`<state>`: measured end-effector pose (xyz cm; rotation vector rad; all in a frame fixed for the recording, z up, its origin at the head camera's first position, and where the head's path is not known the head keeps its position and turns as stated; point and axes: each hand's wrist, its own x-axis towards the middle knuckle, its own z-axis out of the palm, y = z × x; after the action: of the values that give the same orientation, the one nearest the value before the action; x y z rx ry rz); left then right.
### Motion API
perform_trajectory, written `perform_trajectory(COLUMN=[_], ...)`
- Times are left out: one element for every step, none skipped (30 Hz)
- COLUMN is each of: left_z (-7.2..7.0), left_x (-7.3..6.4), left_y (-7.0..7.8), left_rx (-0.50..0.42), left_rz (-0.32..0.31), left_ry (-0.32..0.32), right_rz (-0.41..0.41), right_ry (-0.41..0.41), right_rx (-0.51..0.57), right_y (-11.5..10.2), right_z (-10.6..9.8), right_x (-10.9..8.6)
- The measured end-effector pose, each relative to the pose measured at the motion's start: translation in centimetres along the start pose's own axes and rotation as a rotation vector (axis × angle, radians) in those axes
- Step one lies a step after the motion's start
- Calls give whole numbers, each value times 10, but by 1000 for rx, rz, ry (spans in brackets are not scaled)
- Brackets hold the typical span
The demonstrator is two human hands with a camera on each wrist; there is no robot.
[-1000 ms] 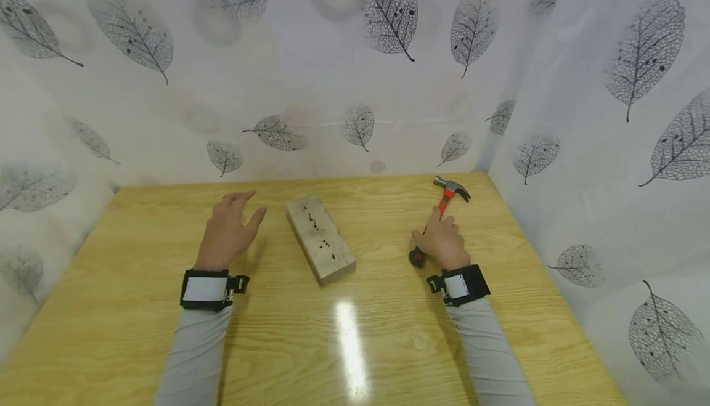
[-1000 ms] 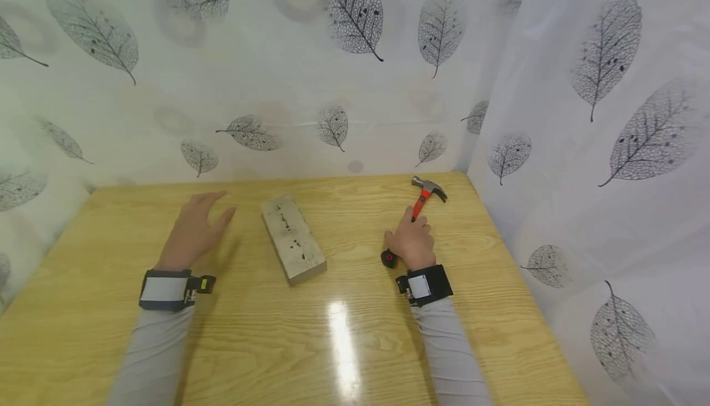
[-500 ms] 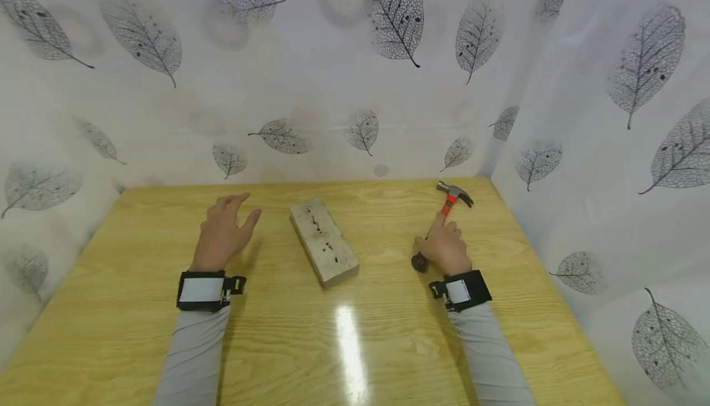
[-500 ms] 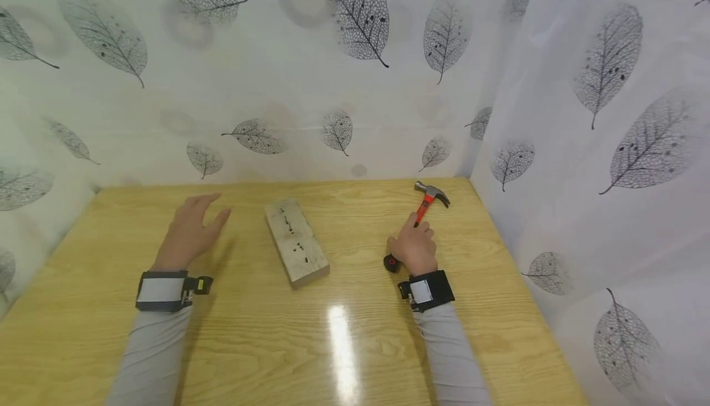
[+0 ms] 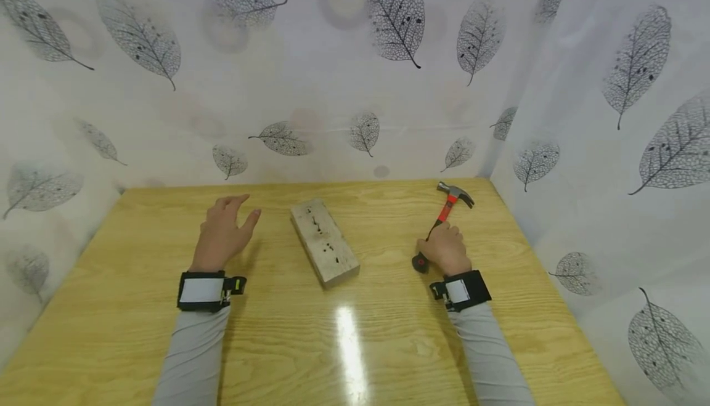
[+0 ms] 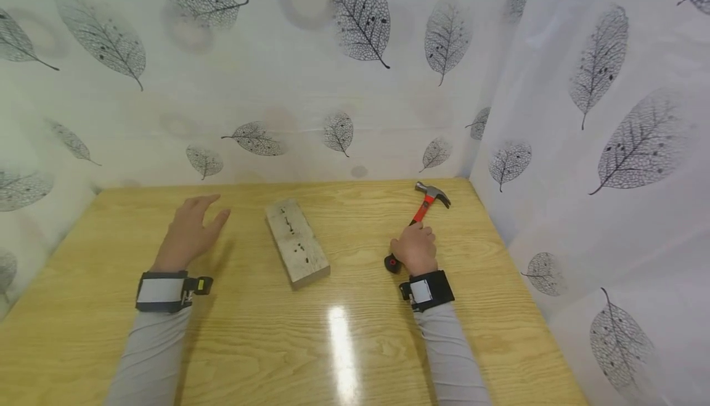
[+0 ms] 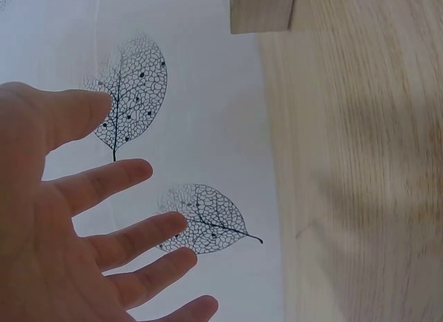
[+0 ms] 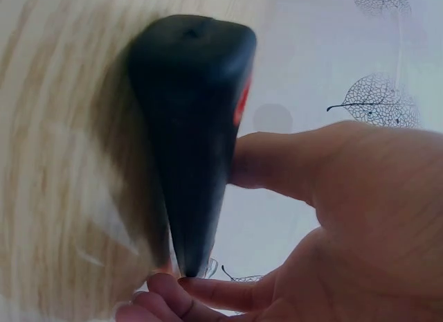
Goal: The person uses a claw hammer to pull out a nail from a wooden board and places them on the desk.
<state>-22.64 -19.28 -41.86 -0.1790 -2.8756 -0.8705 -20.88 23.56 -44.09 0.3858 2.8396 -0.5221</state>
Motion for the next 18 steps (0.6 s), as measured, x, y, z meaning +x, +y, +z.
perform_trajectory(left_z=[-1,-1,-1,1,2,4,5,5,4,4,3,2,1,0,0,0,1,1], left_x=[0,-1,-1,-1,-1,0,0,0,0,0,0,0,0,0,0,0,0,-1], left_y=[0,0,0,0,0,0,0,0,0,0,-1,-1,-2,-2,-2,-2,-1,0], left_rx=[-2,-5,-6,-9,-12,-15,-16,-19,-20,-19,-17,-15,-12,-11,-9,-10,-13,-16], left_rz=[2,2,1,2,4,7,10,12,15,18,19,19,19,20,19,18,19,18], left_ry=[-2,-6,-11,-17,-21,-22,-22,-21,-19,-17,-13,-11,-12,-13,-14,-16,-19,-27], right_rz=[1,3,3,5,0,-6,-13,-17,-21,-24,-26,-23,-19,-12,-4,5,13,20], right_ry=[-2,-5,-8,-6,-4,1,4,9,15,17,17,14,10,10,6,2,-2,-3], right_rx=[-1,-3,-6,-9,-17,-21,-21,-18,-15,-11,-3,12,22,30,35,41,45,44], right_y=[0,0,0,1,3,4,6,6,6,5,4,3,2,1,2,3,5,7], right_z=[0,0,0,0,1,1,1,2,2,2,2,2,2,1,0,-1,-2,-3], right_x=[0,0,0,0,0,1,2,3,5,6,7,7,7,7,6,5,5,4])
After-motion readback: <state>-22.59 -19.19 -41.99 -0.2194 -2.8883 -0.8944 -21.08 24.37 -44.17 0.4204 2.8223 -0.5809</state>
